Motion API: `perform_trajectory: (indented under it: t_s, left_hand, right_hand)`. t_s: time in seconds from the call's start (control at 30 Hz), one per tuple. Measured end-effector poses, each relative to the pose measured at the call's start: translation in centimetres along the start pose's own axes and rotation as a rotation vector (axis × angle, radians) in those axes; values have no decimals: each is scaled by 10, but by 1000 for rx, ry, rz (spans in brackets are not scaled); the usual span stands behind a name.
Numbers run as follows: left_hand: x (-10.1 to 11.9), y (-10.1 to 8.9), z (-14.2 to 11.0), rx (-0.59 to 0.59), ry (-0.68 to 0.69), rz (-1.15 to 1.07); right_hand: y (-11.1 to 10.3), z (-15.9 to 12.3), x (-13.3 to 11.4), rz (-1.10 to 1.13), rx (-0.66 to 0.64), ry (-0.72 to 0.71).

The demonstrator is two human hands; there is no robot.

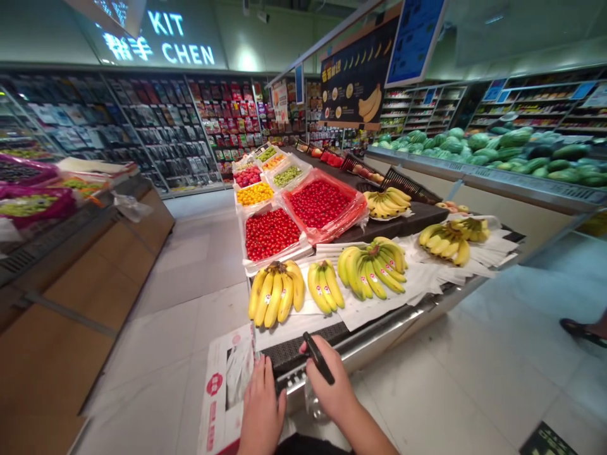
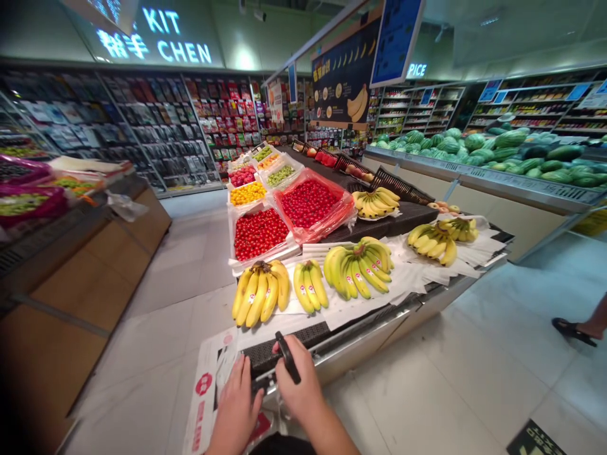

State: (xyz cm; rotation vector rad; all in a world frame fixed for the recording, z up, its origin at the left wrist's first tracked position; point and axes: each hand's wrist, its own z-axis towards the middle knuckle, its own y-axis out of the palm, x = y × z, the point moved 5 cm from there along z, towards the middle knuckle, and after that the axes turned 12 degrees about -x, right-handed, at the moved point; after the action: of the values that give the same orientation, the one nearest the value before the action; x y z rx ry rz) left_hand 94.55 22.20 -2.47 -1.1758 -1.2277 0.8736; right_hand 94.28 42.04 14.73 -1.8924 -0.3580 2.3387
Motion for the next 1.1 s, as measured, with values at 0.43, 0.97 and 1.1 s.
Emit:
perform_trajectory:
  t_s: [0.43,0.97,1.1]
  left_hand:
    - [49,14,17,46,158,2]
    - [155,35,37,41,215,-14]
    - [179,45,34,69,168,-30]
  right_hand:
    - [-79,-10,39,-82,212,167]
    - [-167,-31,61,-5,67,127]
    - [-209,-39,66,28,158,141]
